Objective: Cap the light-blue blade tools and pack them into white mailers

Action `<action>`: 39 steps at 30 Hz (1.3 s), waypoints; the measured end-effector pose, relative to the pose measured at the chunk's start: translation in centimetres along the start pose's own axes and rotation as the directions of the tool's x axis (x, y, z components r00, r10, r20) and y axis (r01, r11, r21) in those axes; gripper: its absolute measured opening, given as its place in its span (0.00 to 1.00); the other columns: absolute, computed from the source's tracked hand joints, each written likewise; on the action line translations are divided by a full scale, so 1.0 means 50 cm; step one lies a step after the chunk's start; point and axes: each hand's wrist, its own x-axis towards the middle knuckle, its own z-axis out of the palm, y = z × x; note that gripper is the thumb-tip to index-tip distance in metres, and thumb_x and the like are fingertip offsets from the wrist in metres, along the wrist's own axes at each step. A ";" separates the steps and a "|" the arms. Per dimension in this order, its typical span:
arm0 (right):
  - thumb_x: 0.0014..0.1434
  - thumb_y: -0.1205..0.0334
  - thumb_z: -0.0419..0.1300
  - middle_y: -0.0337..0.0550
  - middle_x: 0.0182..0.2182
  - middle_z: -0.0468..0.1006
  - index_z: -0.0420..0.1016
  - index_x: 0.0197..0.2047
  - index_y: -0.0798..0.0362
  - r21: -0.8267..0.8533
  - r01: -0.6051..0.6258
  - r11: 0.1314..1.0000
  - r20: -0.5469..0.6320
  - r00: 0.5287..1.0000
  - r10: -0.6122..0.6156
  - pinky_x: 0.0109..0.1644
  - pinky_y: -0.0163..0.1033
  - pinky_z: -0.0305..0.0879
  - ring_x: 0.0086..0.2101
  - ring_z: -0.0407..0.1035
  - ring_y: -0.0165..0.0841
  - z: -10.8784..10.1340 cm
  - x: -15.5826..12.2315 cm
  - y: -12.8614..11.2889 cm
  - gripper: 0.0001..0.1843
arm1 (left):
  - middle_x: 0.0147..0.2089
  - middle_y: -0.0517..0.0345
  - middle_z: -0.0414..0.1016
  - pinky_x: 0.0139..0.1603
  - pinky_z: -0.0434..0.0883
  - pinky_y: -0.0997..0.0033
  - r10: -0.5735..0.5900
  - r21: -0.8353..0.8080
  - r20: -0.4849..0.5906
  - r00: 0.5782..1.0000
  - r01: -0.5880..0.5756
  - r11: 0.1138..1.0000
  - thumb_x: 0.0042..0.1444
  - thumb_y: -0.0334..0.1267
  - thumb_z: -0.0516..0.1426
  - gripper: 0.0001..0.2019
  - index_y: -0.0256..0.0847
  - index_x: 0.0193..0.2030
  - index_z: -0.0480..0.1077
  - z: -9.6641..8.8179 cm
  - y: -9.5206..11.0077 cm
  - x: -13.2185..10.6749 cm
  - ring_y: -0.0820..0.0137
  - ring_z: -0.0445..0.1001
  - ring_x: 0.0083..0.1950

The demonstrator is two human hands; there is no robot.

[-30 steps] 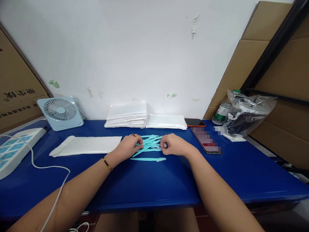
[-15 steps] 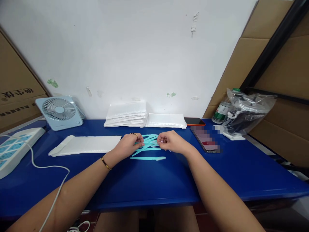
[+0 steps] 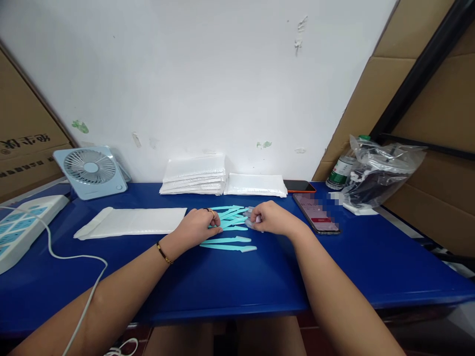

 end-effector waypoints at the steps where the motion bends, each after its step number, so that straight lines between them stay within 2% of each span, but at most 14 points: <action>1: 0.44 0.61 0.62 0.40 0.26 0.78 0.78 0.29 0.52 -0.033 0.014 0.999 0.008 1.000 -0.014 0.28 0.33 0.60 0.26 0.69 0.32 0.004 0.002 0.000 0.07 | 0.34 0.59 0.76 0.37 0.62 0.68 -0.005 0.007 0.005 1.000 0.005 1.000 0.51 0.44 0.59 0.08 0.42 0.30 0.72 0.000 0.000 0.001 0.66 0.72 0.36; 5: 0.44 0.66 0.60 0.39 0.26 0.77 0.77 0.27 0.52 -0.083 0.040 0.996 0.033 0.999 -0.037 0.28 0.33 0.59 0.26 0.68 0.31 0.016 0.008 0.006 0.05 | 0.31 0.59 0.75 0.35 0.62 0.69 -0.018 -0.024 -0.006 1.000 0.018 1.000 0.53 0.40 0.57 0.07 0.41 0.26 0.71 -0.003 -0.002 0.000 0.68 0.72 0.33; 10: 0.40 0.68 0.59 0.39 0.27 0.76 0.75 0.27 0.53 -0.112 -0.018 0.994 0.026 0.999 0.021 0.27 0.32 0.57 0.25 0.67 0.30 0.016 0.010 0.023 0.07 | 0.30 0.59 0.75 0.31 0.62 0.72 -0.053 -0.082 -0.035 0.998 0.050 0.995 0.53 0.38 0.55 0.06 0.41 0.29 0.69 -0.016 -0.014 -0.003 0.69 0.71 0.31; 14: 0.41 0.68 0.58 0.39 0.26 0.76 0.74 0.28 0.53 -0.036 0.002 0.999 0.057 0.998 0.000 0.28 0.32 0.58 0.26 0.67 0.30 0.007 0.005 0.018 0.07 | 0.29 0.60 0.75 0.29 0.61 0.73 -0.072 -0.104 -0.049 0.996 0.067 0.992 0.54 0.39 0.55 0.05 0.42 0.30 0.68 -0.024 -0.021 -0.005 0.69 0.71 0.30; 19: 0.45 0.68 0.56 0.38 0.24 0.75 0.73 0.30 0.54 0.054 0.026 0.998 -0.021 0.999 -0.025 0.29 0.31 0.59 0.25 0.67 0.29 -0.004 -0.003 0.004 0.07 | 0.29 0.61 0.74 0.30 0.60 0.73 -0.079 -0.093 -0.032 0.996 0.075 0.993 0.54 0.38 0.55 0.05 0.42 0.29 0.68 -0.028 -0.018 -0.005 0.69 0.71 0.30; 27: 0.44 0.69 0.57 0.37 0.22 0.72 0.73 0.29 0.54 0.118 0.063 0.991 -0.032 0.998 -0.059 0.27 0.31 0.58 0.24 0.64 0.27 0.009 0.002 -0.010 0.07 | 0.30 0.60 0.75 0.32 0.60 0.73 -0.054 -0.101 -0.017 0.998 0.052 0.994 0.54 0.38 0.55 0.05 0.42 0.29 0.69 -0.030 -0.011 -0.005 0.69 0.71 0.31; 30: 0.45 0.68 0.57 0.36 0.21 0.71 0.74 0.31 0.54 0.228 0.072 0.971 0.012 0.997 -0.077 0.26 0.31 0.59 0.22 0.64 0.27 0.007 -0.004 -0.021 0.08 | 0.29 0.61 0.75 0.31 0.60 0.73 0.009 -0.136 0.012 1.000 -0.008 0.991 0.54 0.38 0.56 0.05 0.42 0.29 0.70 -0.026 -0.008 -0.009 0.70 0.71 0.31; 33: 0.48 0.64 0.57 0.36 0.20 0.71 0.74 0.33 0.54 0.302 0.048 0.952 0.115 0.990 -0.087 0.26 0.32 0.61 0.21 0.66 0.28 -0.002 -0.011 -0.024 0.08 | 0.29 0.62 0.75 0.29 0.59 0.74 0.066 -0.155 0.083 0.994 -0.053 0.986 0.53 0.40 0.57 0.05 0.43 0.30 0.72 -0.025 -0.005 -0.014 0.71 0.71 0.30; 36: 0.53 0.57 0.57 0.38 0.21 0.73 0.74 0.32 0.54 0.232 0.018 0.972 0.131 0.990 -0.050 0.27 0.33 0.62 0.21 0.68 0.29 -0.003 -0.008 -0.016 0.10 | 0.31 0.62 0.76 0.29 0.59 0.74 0.057 -0.117 0.117 0.992 -0.044 0.992 0.54 0.45 0.56 0.09 0.43 0.31 0.73 -0.028 -0.004 -0.015 0.71 0.71 0.31; 39: 0.54 0.54 0.56 0.39 0.23 0.75 0.74 0.29 0.53 0.059 -0.014 0.998 0.004 1.000 0.014 0.27 0.33 0.60 0.21 0.68 0.28 0.011 0.007 -0.006 0.12 | 0.34 0.60 0.77 0.34 0.60 0.73 0.044 -0.001 0.069 0.997 -0.044 0.999 0.56 0.42 0.55 0.08 0.43 0.33 0.74 -0.030 -0.006 -0.009 0.69 0.72 0.36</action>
